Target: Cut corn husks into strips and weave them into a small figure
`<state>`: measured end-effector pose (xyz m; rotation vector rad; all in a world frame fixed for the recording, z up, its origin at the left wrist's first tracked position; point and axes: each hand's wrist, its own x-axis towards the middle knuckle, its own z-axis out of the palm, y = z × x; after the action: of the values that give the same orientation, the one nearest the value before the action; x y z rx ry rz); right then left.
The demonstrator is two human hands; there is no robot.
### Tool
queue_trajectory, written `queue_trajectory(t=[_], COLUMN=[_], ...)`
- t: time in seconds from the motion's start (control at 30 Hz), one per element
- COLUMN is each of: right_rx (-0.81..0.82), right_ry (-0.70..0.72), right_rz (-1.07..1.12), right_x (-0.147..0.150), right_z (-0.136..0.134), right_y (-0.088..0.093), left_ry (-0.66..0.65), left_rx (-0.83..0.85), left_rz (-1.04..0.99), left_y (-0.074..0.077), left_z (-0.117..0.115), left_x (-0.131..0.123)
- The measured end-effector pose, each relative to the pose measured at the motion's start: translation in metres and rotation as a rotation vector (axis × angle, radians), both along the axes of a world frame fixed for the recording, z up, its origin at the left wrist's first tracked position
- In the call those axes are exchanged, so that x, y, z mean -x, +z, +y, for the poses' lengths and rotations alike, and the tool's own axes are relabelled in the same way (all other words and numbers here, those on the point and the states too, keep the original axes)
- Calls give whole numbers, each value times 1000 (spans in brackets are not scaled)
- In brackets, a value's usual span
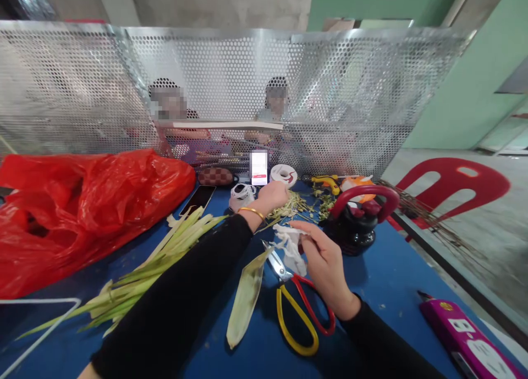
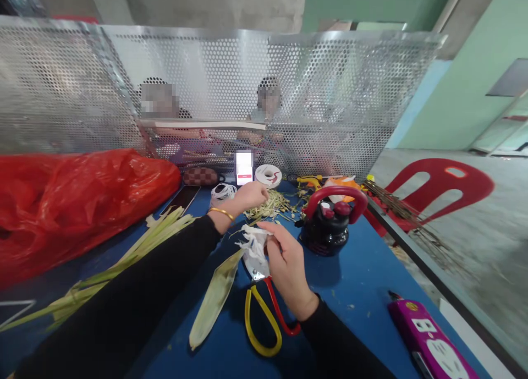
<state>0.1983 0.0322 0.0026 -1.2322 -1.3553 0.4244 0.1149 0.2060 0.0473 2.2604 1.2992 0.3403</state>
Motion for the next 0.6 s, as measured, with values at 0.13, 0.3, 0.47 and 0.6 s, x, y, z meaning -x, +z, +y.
queue_trajectory(t=[0.13, 0.3, 0.47, 0.6], right_rx=[98, 43, 77, 242], right_ry=[-76, -132, -155, -81], right_rz=[210, 434, 449, 498], right_x=[-11, -23, -20, -17], right_z=[-1, -10, -16, -11], right_y=[17, 27, 25, 18], left_ry=[40, 41, 22, 32], left_rx=[4, -42, -129, -256], left_rz=[334, 501, 496, 424], left_y=[-13, -28, -24, -4], left_z=[-25, -41, -31, -28], left_x=[30, 44, 28, 24])
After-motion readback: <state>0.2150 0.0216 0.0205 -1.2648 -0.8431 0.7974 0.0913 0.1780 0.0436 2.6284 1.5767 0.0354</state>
